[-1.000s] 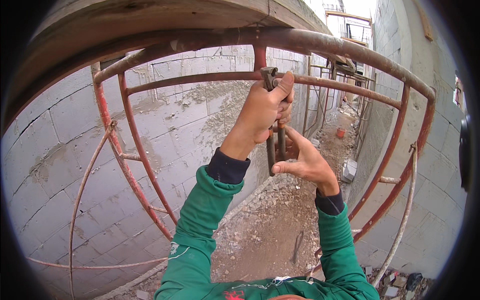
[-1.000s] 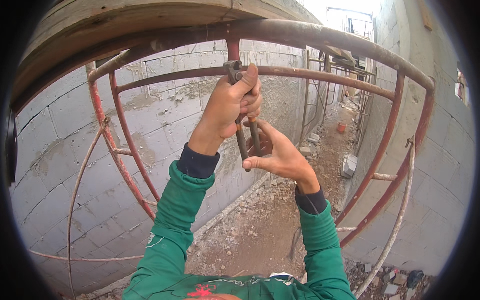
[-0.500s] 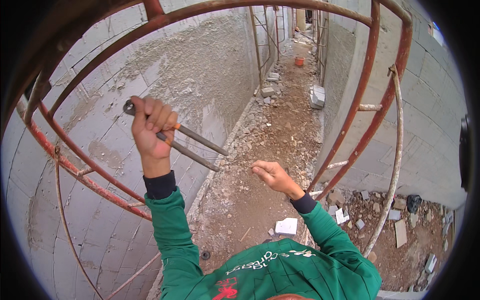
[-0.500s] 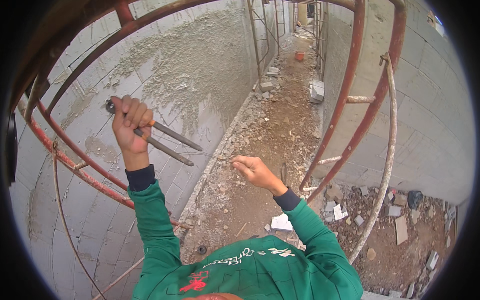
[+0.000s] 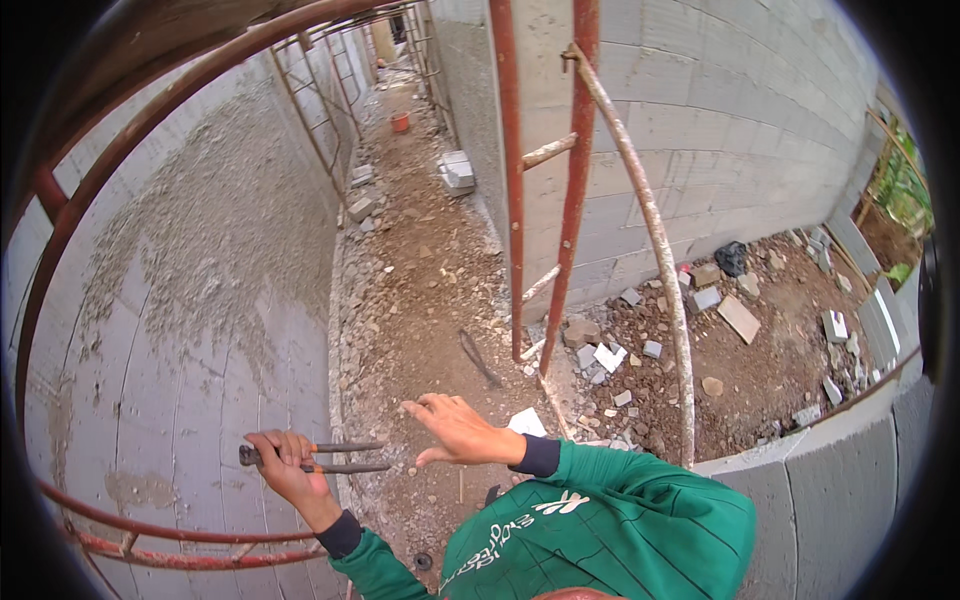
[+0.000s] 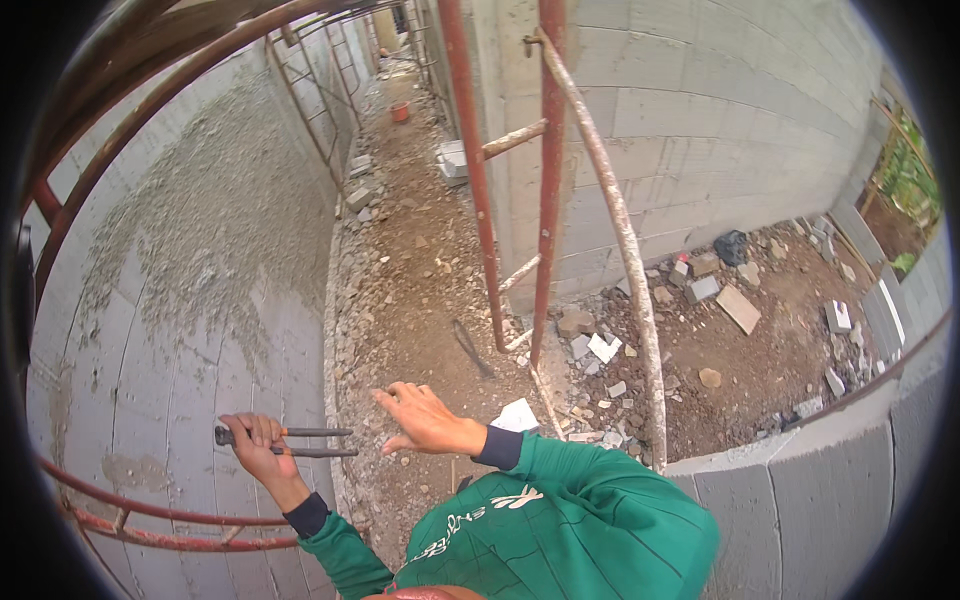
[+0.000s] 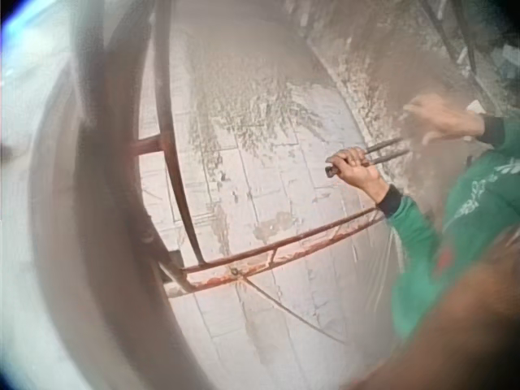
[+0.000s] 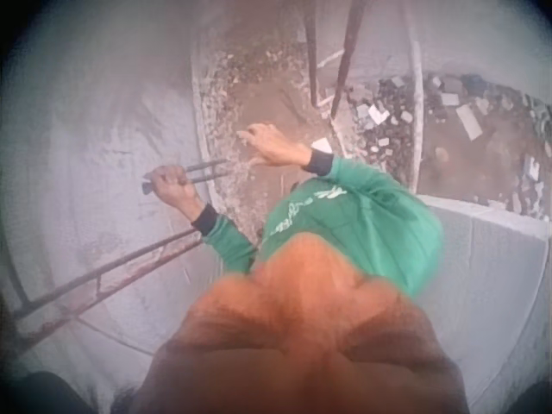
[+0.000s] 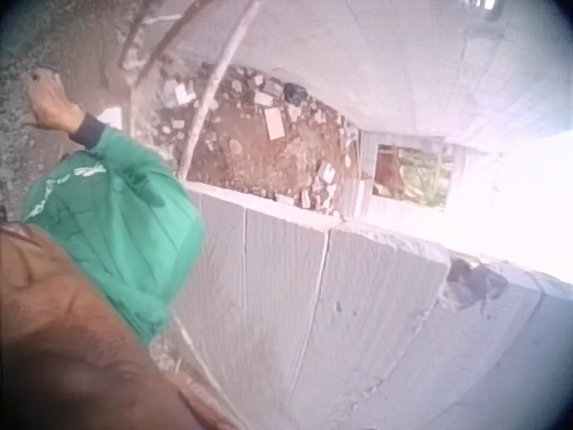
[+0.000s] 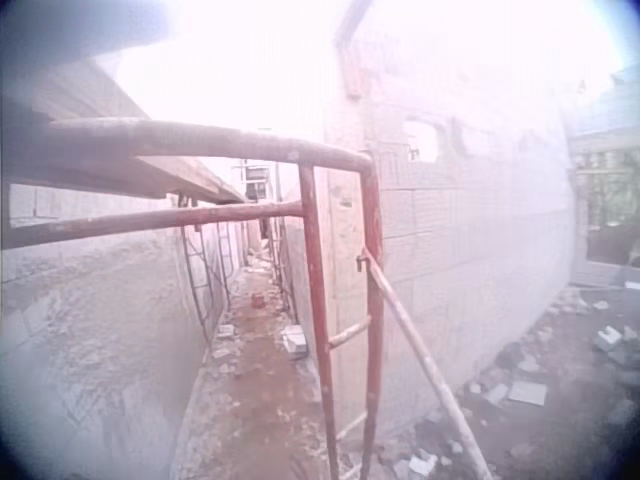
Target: The person bends a metal wire, wraps it around a scaffolding pole, and uses pliers to twist and tighten the wire to secure the structure.
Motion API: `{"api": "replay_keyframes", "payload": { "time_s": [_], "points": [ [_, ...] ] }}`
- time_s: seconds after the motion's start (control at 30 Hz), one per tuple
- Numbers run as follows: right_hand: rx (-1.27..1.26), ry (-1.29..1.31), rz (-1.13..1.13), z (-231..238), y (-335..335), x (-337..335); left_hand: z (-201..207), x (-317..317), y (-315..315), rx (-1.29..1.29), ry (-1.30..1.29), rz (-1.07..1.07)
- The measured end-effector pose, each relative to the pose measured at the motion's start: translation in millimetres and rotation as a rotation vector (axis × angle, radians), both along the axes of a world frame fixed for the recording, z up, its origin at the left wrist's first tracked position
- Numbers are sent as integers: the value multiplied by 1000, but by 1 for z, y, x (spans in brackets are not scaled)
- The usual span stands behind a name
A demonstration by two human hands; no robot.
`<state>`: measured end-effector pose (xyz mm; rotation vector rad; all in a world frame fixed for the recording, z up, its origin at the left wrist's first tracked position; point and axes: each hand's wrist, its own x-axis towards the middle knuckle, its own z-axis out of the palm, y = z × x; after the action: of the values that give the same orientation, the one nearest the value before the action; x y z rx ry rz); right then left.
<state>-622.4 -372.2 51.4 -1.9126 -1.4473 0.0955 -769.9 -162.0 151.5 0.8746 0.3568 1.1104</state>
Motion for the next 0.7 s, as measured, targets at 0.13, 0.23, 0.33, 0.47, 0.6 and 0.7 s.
{"api": "replay_keyframes", "payload": {
  "time_s": [0.13, 0.23, 0.33, 0.47, 0.6, 0.7],
  "points": [
    [169, 41, 48, 9, 9, -25, -28, 32, -35, -119, 83, -68],
    [197, 196, 49, 7, 16, -34, -41, 51, -49, -170, 23, -227],
    [204, 260, -10, 1, 10, -34, -51, 58, -54, -196, 24, -325],
    [143, 360, -77, -9, -3, -34, -71, 55, -67, -215, 20, -442],
    [150, 398, -92, -16, -1, -42, -89, 40, -79, -141, 54, -497],
    [115, 376, -141, -22, 1, -45, -103, 33, -81, -134, 44, -485]
  ]
}}
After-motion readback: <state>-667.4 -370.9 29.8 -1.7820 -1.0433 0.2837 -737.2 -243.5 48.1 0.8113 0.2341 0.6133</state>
